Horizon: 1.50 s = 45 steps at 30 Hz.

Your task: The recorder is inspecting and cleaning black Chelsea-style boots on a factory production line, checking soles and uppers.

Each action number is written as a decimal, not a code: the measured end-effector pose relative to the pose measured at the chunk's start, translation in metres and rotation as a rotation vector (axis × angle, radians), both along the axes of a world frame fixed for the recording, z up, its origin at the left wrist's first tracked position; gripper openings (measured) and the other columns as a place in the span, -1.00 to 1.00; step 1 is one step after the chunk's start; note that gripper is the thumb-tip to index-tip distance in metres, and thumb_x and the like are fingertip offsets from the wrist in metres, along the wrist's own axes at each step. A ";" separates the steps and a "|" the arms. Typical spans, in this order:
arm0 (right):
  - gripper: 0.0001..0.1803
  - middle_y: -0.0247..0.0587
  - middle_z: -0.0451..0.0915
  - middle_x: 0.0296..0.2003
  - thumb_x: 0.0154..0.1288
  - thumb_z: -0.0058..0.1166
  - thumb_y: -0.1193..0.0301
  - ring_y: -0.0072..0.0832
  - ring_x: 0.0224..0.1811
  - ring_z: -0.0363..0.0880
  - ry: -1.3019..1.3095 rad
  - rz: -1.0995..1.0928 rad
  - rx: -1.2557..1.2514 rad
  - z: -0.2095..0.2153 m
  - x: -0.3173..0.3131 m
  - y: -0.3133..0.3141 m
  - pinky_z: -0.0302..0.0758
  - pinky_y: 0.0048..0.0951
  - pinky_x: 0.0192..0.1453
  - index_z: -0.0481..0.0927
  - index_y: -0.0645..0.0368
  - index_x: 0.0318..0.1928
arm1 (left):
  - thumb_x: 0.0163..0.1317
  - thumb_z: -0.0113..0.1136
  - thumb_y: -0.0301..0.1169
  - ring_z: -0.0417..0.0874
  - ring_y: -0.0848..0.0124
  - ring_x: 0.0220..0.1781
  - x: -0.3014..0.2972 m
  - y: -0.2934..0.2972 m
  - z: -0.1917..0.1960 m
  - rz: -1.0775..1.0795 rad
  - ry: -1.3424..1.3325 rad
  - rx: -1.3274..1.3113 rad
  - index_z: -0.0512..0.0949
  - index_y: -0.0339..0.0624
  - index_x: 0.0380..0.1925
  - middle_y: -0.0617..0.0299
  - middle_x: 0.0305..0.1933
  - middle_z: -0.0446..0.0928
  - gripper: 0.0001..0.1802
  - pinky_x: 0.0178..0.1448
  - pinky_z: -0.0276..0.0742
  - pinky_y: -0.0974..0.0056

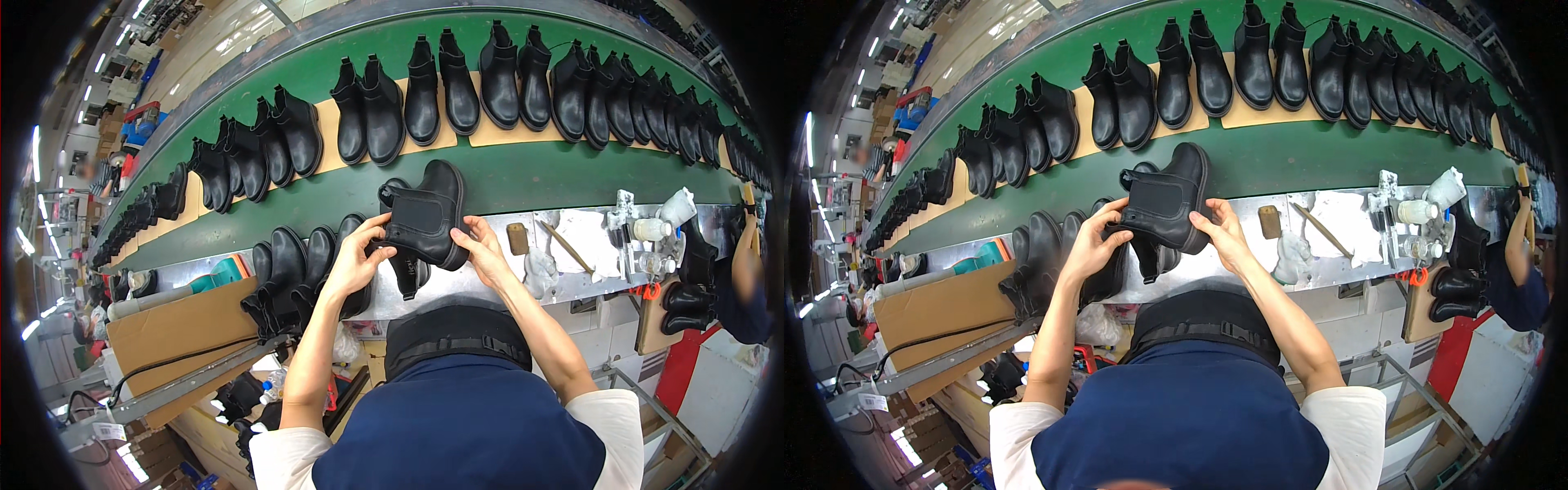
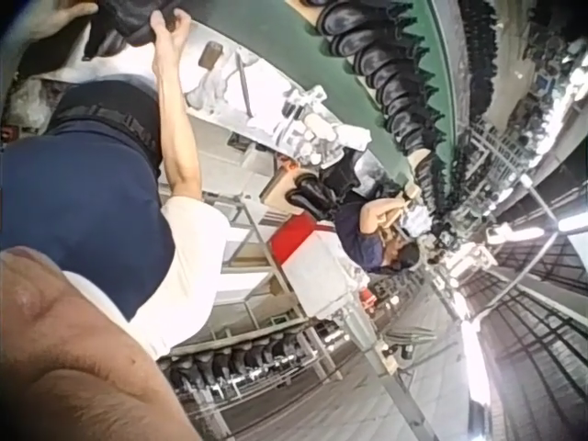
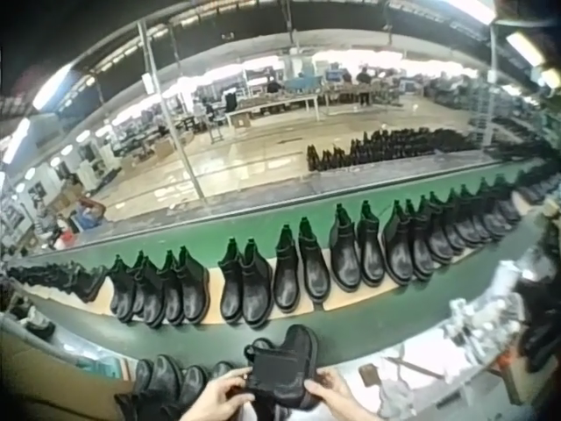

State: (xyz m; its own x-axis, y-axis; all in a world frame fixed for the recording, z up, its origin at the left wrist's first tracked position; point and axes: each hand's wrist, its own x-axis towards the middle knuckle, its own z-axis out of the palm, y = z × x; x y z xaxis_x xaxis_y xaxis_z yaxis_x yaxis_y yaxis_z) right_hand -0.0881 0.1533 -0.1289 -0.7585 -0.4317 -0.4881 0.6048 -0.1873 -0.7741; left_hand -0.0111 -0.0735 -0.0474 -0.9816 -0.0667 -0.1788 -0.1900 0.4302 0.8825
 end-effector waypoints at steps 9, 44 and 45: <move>-0.50 -0.23 0.40 -0.02 0.22 0.16 0.39 -0.49 0.08 0.36 -0.056 -0.025 -0.295 -0.026 0.015 0.031 0.31 -0.42 0.18 0.27 0.24 0.10 | -0.16 0.36 -0.58 0.27 -0.03 0.28 0.011 0.062 0.025 -0.144 0.240 -0.505 0.48 -0.29 -0.39 -0.05 0.19 0.33 -0.71 0.22 0.32 0.10; -0.65 0.15 0.47 -0.69 0.39 -0.16 0.30 0.09 -0.56 0.53 1.009 0.743 0.449 0.078 0.001 0.021 0.46 -0.05 -0.53 0.38 0.38 -0.40 | 0.23 0.18 -0.34 0.50 0.64 -0.38 -0.034 0.087 -0.013 0.498 -0.116 0.786 0.53 -0.12 -0.40 0.42 -0.40 0.53 -0.88 -0.27 0.42 0.48; -0.64 0.15 0.47 -0.70 0.39 -0.16 0.30 0.09 -0.57 0.54 1.051 0.765 0.497 0.081 0.001 0.019 0.46 -0.06 -0.54 0.39 0.38 -0.42 | 0.23 0.18 -0.34 0.50 0.64 -0.38 -0.034 0.088 -0.014 0.501 -0.116 0.788 0.53 -0.12 -0.40 0.42 -0.40 0.53 -0.88 -0.27 0.42 0.48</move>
State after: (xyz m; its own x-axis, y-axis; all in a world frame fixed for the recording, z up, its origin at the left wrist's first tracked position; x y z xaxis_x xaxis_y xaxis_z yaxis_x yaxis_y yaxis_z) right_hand -0.0868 0.1725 -0.0481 -0.5185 -0.8525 -0.0662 -0.4690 0.3483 -0.8116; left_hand -0.0448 0.0141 -0.0611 -0.8443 -0.2948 -0.4475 -0.2962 -0.4390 0.8482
